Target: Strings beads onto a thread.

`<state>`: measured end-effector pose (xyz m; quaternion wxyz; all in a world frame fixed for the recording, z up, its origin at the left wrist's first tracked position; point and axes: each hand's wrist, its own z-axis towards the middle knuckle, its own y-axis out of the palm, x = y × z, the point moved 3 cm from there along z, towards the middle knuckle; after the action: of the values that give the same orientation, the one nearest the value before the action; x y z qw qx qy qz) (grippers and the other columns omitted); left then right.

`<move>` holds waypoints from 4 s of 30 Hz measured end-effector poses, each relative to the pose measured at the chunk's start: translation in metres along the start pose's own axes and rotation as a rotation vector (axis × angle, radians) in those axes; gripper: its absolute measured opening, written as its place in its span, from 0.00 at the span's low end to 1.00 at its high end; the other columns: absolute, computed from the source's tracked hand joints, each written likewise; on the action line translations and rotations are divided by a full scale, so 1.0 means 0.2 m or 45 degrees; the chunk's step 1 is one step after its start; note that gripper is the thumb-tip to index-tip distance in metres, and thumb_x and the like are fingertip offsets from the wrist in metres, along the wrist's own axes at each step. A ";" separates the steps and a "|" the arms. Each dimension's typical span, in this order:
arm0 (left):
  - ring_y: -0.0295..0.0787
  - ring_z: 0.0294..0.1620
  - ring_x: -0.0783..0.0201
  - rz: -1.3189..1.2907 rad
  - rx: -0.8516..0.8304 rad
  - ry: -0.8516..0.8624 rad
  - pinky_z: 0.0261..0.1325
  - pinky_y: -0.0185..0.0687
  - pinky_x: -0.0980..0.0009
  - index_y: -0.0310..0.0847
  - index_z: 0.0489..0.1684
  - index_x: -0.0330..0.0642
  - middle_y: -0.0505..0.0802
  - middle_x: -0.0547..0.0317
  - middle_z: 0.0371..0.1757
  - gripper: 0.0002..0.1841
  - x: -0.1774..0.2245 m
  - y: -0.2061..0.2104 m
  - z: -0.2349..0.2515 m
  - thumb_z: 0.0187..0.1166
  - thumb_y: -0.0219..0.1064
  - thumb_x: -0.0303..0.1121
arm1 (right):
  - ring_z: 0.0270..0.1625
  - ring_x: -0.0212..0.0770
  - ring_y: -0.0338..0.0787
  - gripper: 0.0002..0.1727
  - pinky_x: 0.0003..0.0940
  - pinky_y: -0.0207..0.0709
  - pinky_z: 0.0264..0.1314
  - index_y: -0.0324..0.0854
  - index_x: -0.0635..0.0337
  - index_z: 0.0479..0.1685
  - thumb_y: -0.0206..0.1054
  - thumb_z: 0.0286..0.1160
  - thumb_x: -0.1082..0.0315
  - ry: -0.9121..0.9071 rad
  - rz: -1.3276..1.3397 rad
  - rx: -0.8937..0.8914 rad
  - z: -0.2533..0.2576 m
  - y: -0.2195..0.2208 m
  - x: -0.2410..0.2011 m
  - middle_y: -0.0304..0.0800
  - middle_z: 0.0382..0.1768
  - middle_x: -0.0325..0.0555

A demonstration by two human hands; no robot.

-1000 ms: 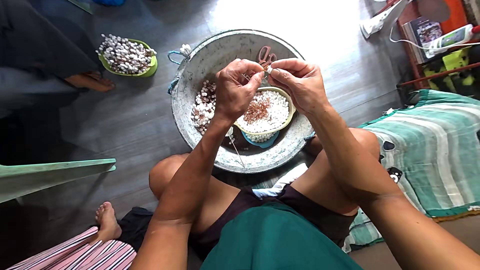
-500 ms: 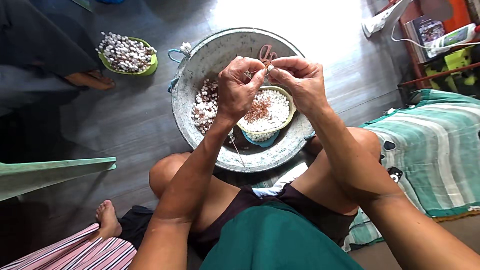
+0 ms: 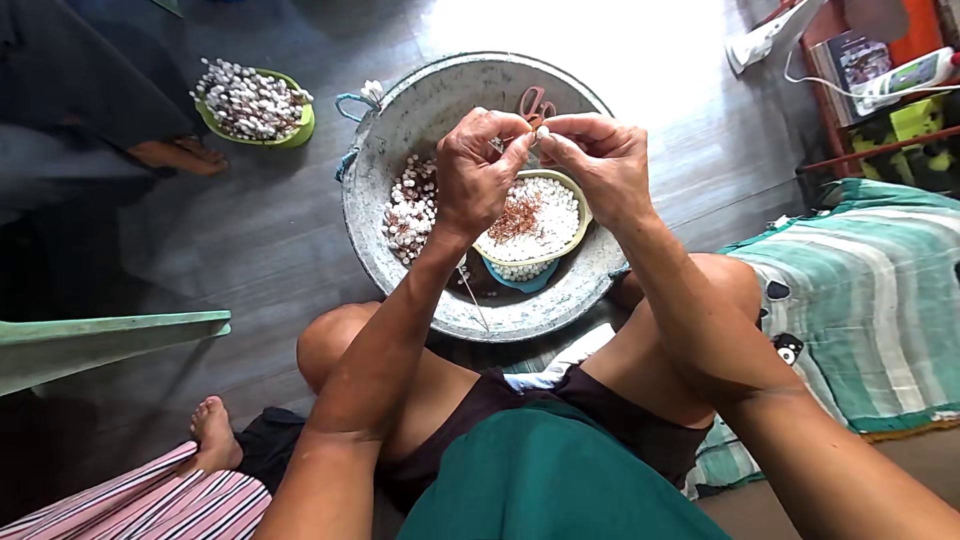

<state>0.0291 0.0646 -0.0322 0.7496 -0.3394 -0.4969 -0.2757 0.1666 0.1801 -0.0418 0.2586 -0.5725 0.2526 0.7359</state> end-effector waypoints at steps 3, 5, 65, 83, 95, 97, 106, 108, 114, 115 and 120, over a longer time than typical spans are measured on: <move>0.83 0.24 0.72 0.007 -0.005 0.004 0.26 0.84 0.77 0.92 0.44 0.39 0.90 0.59 0.40 0.04 0.00 0.00 0.00 0.77 0.74 0.28 | 0.38 0.37 0.95 0.10 0.33 0.92 0.48 0.89 0.72 0.52 0.73 0.76 0.77 0.001 -0.035 0.009 -0.01 0.01 0.00 0.97 0.38 0.49; 0.83 0.24 0.72 0.025 -0.016 0.001 0.27 0.84 0.76 0.92 0.44 0.40 0.89 0.59 0.39 0.05 0.00 -0.01 0.00 0.78 0.74 0.29 | 0.38 0.37 0.95 0.10 0.33 0.92 0.48 0.89 0.72 0.52 0.73 0.76 0.76 0.004 -0.047 0.003 -0.01 0.01 0.00 0.96 0.38 0.48; 0.87 0.25 0.72 -0.055 -0.224 -0.131 0.28 0.87 0.75 0.90 0.44 0.41 0.93 0.63 0.36 0.05 0.14 -0.56 -0.04 0.82 0.69 0.31 | 0.49 0.33 0.90 0.13 0.32 0.85 0.58 0.76 0.49 0.58 0.45 0.96 0.60 0.252 0.218 0.333 -0.56 -0.10 -0.24 0.90 0.51 0.36; 0.88 0.26 0.73 -0.059 -0.413 -0.101 0.30 0.87 0.76 0.90 0.45 0.42 0.94 0.64 0.37 0.05 0.17 -0.47 -0.06 0.81 0.70 0.31 | 0.50 0.33 0.91 0.11 0.28 0.85 0.58 0.72 0.56 0.60 0.45 0.97 0.64 0.119 0.174 0.332 -0.41 0.01 -0.36 0.90 0.54 0.42; 0.89 0.26 0.74 -0.073 -0.416 -0.082 0.30 0.87 0.76 0.91 0.45 0.42 0.95 0.65 0.37 0.05 0.16 -0.45 -0.06 0.82 0.70 0.31 | 0.42 0.38 0.94 0.09 0.33 0.89 0.47 0.75 0.59 0.55 0.50 0.95 0.66 0.042 0.198 0.442 -0.28 -0.05 -0.30 0.94 0.44 0.49; 0.88 0.26 0.74 -0.066 -0.411 -0.076 0.30 0.87 0.77 0.90 0.45 0.42 0.94 0.65 0.37 0.05 0.17 -0.46 -0.06 0.82 0.70 0.31 | 0.42 0.38 0.94 0.10 0.32 0.88 0.48 0.75 0.58 0.55 0.49 0.96 0.66 0.041 0.201 0.441 -0.28 -0.05 -0.31 0.94 0.45 0.48; 0.89 0.26 0.74 -0.066 -0.400 -0.081 0.30 0.88 0.77 0.90 0.45 0.43 0.94 0.65 0.36 0.04 0.17 -0.46 -0.06 0.81 0.70 0.30 | 0.41 0.38 0.93 0.10 0.32 0.88 0.47 0.75 0.58 0.54 0.49 0.96 0.66 0.044 0.175 0.447 -0.28 -0.05 -0.32 0.94 0.45 0.48; 0.88 0.26 0.73 -0.079 -0.404 -0.080 0.30 0.87 0.76 0.90 0.45 0.42 0.94 0.64 0.36 0.05 0.17 -0.46 -0.06 0.81 0.70 0.30 | 0.42 0.37 0.93 0.10 0.32 0.88 0.47 0.74 0.58 0.55 0.49 0.96 0.66 0.043 0.170 0.442 -0.29 -0.04 -0.34 0.93 0.46 0.48; 0.88 0.26 0.73 -0.082 -0.406 -0.072 0.29 0.88 0.75 0.90 0.45 0.42 0.94 0.64 0.36 0.05 0.17 -0.46 -0.06 0.81 0.70 0.30 | 0.43 0.38 0.93 0.10 0.33 0.88 0.48 0.75 0.58 0.55 0.50 0.96 0.65 0.045 0.130 0.439 -0.29 -0.04 -0.32 0.94 0.46 0.48; 0.88 0.26 0.73 -0.077 -0.407 -0.080 0.29 0.87 0.75 0.90 0.45 0.42 0.94 0.64 0.36 0.05 0.16 -0.46 -0.06 0.81 0.70 0.31 | 0.43 0.38 0.94 0.10 0.33 0.88 0.48 0.75 0.58 0.55 0.50 0.96 0.65 0.049 0.135 0.432 -0.29 -0.04 -0.32 0.94 0.46 0.48; 0.89 0.26 0.73 -0.072 -0.398 -0.082 0.30 0.88 0.75 0.90 0.45 0.42 0.94 0.64 0.36 0.05 0.17 -0.46 -0.06 0.81 0.69 0.30 | 0.42 0.37 0.93 0.10 0.32 0.88 0.47 0.75 0.58 0.54 0.49 0.96 0.66 0.038 0.153 0.433 -0.28 -0.04 -0.33 0.93 0.46 0.47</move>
<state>-0.0213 -0.0046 0.0175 0.6631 -0.4464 -0.4813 -0.3597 0.2267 0.1425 0.0101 0.3033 -0.5153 0.4110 0.6881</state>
